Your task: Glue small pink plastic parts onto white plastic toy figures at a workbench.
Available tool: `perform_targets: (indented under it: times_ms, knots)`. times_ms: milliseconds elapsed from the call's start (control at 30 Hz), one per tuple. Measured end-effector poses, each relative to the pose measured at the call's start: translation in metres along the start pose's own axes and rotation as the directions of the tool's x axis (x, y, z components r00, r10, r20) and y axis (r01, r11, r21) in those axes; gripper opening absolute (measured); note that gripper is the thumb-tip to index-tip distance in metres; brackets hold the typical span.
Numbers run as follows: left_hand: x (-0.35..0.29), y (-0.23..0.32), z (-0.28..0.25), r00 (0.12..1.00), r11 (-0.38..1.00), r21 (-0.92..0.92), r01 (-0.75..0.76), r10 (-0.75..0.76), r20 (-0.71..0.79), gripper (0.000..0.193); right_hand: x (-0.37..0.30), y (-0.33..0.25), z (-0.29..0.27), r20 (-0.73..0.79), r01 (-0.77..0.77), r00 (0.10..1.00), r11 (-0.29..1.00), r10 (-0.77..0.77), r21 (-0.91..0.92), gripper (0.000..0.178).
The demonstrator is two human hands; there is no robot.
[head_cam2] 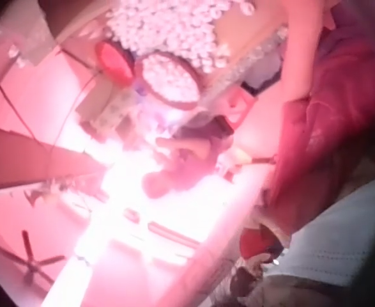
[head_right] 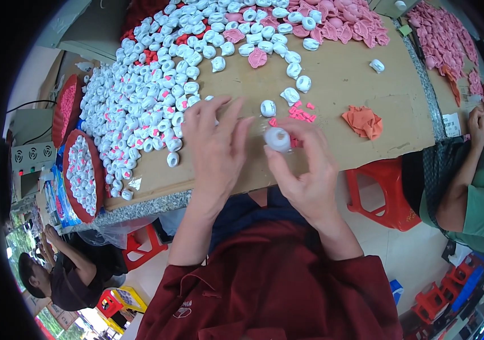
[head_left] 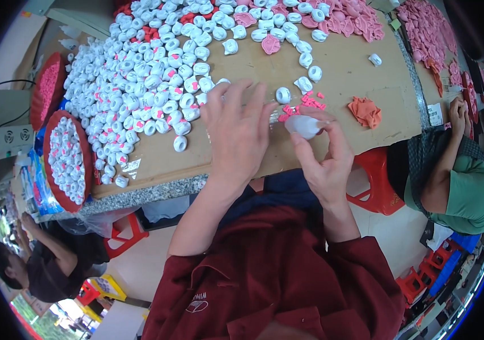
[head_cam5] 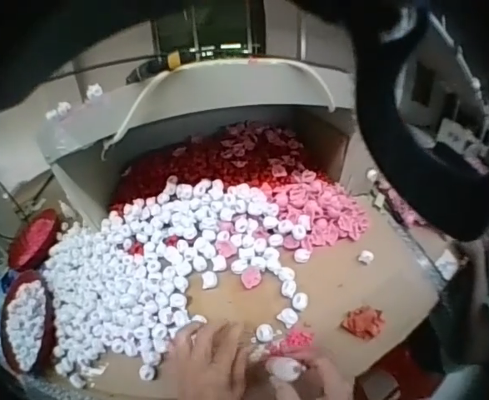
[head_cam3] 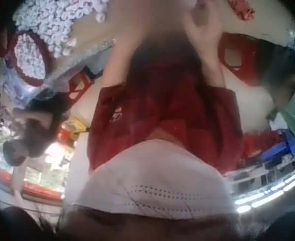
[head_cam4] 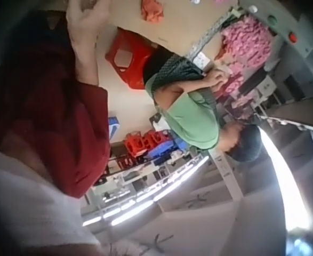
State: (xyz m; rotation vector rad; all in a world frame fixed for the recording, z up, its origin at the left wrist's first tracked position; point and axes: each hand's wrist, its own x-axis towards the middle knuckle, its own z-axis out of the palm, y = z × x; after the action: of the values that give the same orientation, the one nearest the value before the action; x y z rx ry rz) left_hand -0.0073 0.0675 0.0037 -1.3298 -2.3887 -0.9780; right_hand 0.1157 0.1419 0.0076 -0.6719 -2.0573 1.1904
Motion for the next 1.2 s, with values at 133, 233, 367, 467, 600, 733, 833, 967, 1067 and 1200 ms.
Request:
perform_targets:
  times_ms: [133, 233, 367, 467, 600, 733, 833, 967, 1067, 1200]
  knots:
    - [0.013, 0.011, 0.025, 0.986, 0.994, 0.057, -0.093, 0.084, 0.145, 0.026, -0.007, 0.009, -0.018, 0.008, -0.085, 0.996, 0.984, 0.084, 0.156, 0.032]
    - [0.016, 0.011, 0.017, 0.984, 0.993, -0.059, -0.098, 0.106, 0.145, 0.028, -0.015, 0.014, -0.027, -0.004, -0.137, 0.990, 0.972, 0.141, 0.191, 0.037]
    - [-0.008, 0.008, 0.000, 0.988, 0.883, -0.454, 0.116, -0.055, 0.145, 0.028, -0.019, 0.011, -0.036, -0.005, -0.104, 0.994, 0.948, 0.111, 0.302, 0.039]
    - [-0.030, 0.008, -0.022, 0.846, 0.184, -0.852, 0.491, -0.333, 0.416, 0.031, -0.023, 0.009, -0.039, 0.069, -0.105, 0.994, 0.955, 0.089, 0.276, 0.039]
    - [-0.056, -0.007, -0.034, 0.749, -0.261, -0.780, 0.569, -0.227, 0.623, 0.036, -0.023, -0.001, -0.031, 0.095, -0.127, 0.990, 0.941, 0.102, 0.313, 0.038]
    - [-0.063, -0.011, -0.038, 0.687, -0.328, -0.760, 0.561, -0.328, 0.648, 0.036, -0.024, 0.002, -0.035, 0.182, -0.126, 0.981, 0.943, 0.072, 0.307, 0.034]
    - [-0.065, -0.015, -0.040, 0.660, -0.375, -0.717, 0.588, -0.290, 0.693, 0.036, -0.023, 0.000, -0.031, 0.156, -0.103, 0.986, 0.955, 0.060, 0.278, 0.031]
    - [-0.068, -0.016, -0.039, 0.707, -0.284, -0.768, 0.574, -0.302, 0.640, 0.036, -0.025, -0.005, -0.026, 0.175, -0.178, 0.975, 0.948, 0.134, 0.263, 0.038]
    - [-0.069, -0.016, -0.037, 0.716, -0.241, -0.789, 0.565, -0.332, 0.615, 0.031, -0.025, -0.006, -0.025, 0.182, -0.176, 0.974, 0.951, 0.131, 0.256, 0.037]
    - [-0.067, -0.016, -0.037, 0.706, -0.231, -0.780, 0.582, -0.332, 0.625, 0.021, -0.025, -0.006, -0.024, 0.195, -0.173, 0.972, 0.955, 0.127, 0.241, 0.037]
